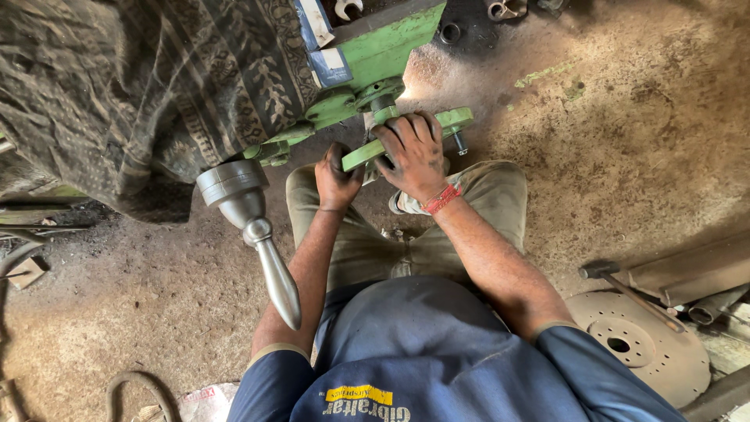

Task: The person operates a green metalworking machine, likely a lathe, by turning a handwheel with both hands to advance the tool carriage. The person briefly touches their face at 00:49 before resuming operation.

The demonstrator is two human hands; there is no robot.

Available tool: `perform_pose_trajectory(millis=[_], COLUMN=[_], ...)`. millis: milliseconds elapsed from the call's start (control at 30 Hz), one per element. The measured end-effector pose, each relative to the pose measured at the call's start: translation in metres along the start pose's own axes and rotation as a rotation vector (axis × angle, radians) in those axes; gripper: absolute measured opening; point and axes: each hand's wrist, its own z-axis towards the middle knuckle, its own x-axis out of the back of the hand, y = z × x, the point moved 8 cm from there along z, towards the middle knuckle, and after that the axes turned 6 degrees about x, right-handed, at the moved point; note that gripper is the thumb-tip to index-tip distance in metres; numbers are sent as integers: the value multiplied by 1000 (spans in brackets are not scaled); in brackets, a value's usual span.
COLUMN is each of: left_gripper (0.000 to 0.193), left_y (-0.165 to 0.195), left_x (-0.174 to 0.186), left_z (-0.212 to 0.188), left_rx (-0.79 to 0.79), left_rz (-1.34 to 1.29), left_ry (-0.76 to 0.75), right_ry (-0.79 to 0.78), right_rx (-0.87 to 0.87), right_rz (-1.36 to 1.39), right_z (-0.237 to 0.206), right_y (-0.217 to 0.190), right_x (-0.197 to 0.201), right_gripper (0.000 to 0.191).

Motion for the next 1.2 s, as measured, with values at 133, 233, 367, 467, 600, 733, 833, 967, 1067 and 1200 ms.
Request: perform_pose_trajectory(millis=[133, 233, 367, 467, 600, 733, 833, 967, 1067, 1200], left_gripper=[24, 23, 23, 22, 21, 21, 21, 21, 21, 21], left_y=[0, -1, -2, -5, -7, -6, -6, -9, -8, -6], left_x=[0, 0, 0, 0, -2, -1, -1, -1, -1, 0], left_z=[0, -1, -2, -2, -1, -2, -2, -3, -2, -3], left_rx=[7, 14, 18, 37, 47, 21, 11, 45, 23, -5], left_rz=[-7, -12, -23, -31, -28, -32, -25, -47, -51, -56], left_ry=[4, 3, 5, -1, -17, -15, 1, 0, -1, 20], right_ry=[-5, -5, -30, -22, -18, -13, -9, 13, 26, 17], right_rx=[4, 9, 11, 17, 25, 23, 31, 40, 46, 49], right_rz=[-8, -17, -49, -46, -48, -31, -32, -34, -31, -27], right_z=[0, 0, -2, -2, 0, 1, 3, 5, 7, 8], right_y=[-1, -1, -1, -2, -4, -7, -10, -12, -13, -14], right_x=[-1, -2, -8, -9, -7, -1, 3, 8, 10, 9], right_gripper=[61, 61, 62, 61, 61, 59, 58, 56, 55, 55])
